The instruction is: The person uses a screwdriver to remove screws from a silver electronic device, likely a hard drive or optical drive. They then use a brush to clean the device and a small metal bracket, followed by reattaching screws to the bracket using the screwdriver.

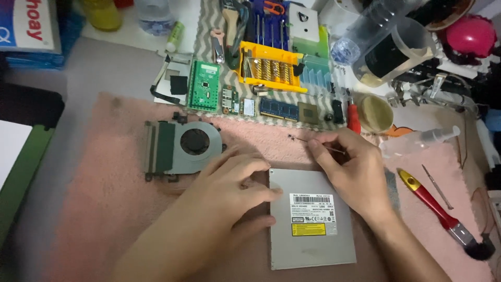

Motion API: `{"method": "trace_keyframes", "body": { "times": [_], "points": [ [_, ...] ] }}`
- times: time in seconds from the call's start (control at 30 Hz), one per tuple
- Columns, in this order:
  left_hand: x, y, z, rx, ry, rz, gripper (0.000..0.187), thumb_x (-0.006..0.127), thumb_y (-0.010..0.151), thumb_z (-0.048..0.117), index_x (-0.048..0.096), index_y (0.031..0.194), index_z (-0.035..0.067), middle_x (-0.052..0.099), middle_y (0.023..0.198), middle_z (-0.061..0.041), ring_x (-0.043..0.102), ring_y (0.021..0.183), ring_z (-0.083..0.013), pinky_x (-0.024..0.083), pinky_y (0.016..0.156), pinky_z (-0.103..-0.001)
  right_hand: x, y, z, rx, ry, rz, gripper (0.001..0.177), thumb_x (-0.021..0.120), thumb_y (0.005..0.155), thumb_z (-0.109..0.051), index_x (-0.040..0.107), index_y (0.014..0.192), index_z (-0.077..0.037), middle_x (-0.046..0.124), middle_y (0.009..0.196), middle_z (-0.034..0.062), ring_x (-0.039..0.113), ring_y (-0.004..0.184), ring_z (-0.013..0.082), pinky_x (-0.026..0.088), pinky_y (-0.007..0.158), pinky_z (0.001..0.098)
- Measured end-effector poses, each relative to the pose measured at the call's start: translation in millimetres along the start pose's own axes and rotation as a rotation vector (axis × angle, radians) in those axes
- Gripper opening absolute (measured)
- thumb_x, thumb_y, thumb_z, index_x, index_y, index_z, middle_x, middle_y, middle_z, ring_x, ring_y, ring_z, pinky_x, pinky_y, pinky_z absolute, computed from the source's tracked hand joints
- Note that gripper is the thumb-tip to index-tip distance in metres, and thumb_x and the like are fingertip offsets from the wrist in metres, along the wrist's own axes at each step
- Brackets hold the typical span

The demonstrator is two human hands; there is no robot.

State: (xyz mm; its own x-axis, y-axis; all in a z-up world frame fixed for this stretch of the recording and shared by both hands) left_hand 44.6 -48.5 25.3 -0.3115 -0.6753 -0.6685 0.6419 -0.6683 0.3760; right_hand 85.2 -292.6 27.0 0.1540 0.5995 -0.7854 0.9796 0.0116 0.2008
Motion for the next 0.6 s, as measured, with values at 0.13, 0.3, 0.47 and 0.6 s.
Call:
{"method": "trace_keyframes", "body": {
  "times": [0.13, 0.3, 0.47, 0.6],
  "points": [
    [-0.8, 1.6, -0.8, 0.002, 0.01, 0.011, 0.029, 0.093, 0.096, 0.026, 0.085, 0.121, 0.015, 0.068, 0.137, -0.014, 0.058, 0.133, -0.0422, 0.049, 0.113, -0.061, 0.9, 1.4, -4.5, -0.039, -0.021, -0.007, 0.016, 0.08, 0.108, -0.021, 0.087, 0.115, -0.008, 0.09, 0.114, 0.0056, 0.083, 0.1, 0.0165, 0.062, 0.082, 0.0315],
    [0.6, -0.4, -1.5, -0.036, 0.01, -0.026, 0.029, 0.088, 0.098, 0.028, 0.085, 0.126, 0.019, 0.067, 0.144, -0.013, 0.055, 0.145, -0.0424, 0.043, 0.122, -0.063, 1.6, 2.3, -11.5, -0.056, 0.001, -0.013, 0.017, 0.079, 0.11, -0.019, 0.086, 0.117, -0.006, 0.09, 0.117, 0.0077, 0.084, 0.103, 0.0184, 0.064, 0.087, 0.0324],
    [-3.0, 2.6, 0.6, -0.054, -0.009, -0.026, 0.029, 0.091, 0.097, 0.027, 0.086, 0.123, 0.015, 0.068, 0.141, -0.013, 0.055, 0.14, -0.04, 0.051, 0.113, -0.059, 1.9, 1.6, -10.3, -0.055, 0.022, -0.015, 0.017, 0.078, 0.111, -0.02, 0.086, 0.119, -0.007, 0.09, 0.116, 0.0064, 0.081, 0.097, 0.0148, 0.062, 0.081, 0.0299],
    [-0.9, 1.7, -1.1, -0.025, 0.01, -0.003, 0.032, 0.093, 0.094, 0.026, 0.086, 0.123, 0.014, 0.068, 0.14, -0.013, 0.057, 0.139, -0.041, 0.051, 0.113, -0.06, 1.3, 2.4, -12.0, -0.076, -0.009, -0.003, 0.017, 0.078, 0.112, -0.02, 0.085, 0.117, -0.006, 0.09, 0.117, 0.0066, 0.081, 0.096, 0.0154, 0.063, 0.081, 0.031]
  ]
}}
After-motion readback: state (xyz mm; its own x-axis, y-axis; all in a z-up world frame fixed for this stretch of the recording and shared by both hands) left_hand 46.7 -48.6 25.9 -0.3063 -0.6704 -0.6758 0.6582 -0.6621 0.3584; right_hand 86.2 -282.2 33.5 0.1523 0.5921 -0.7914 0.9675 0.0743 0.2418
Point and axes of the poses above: each hand's wrist, its own y-axis towards the middle knuckle, its own x-axis out of the palm, z = x × y, the point moved 7 cm from there along y, towards the middle knuckle
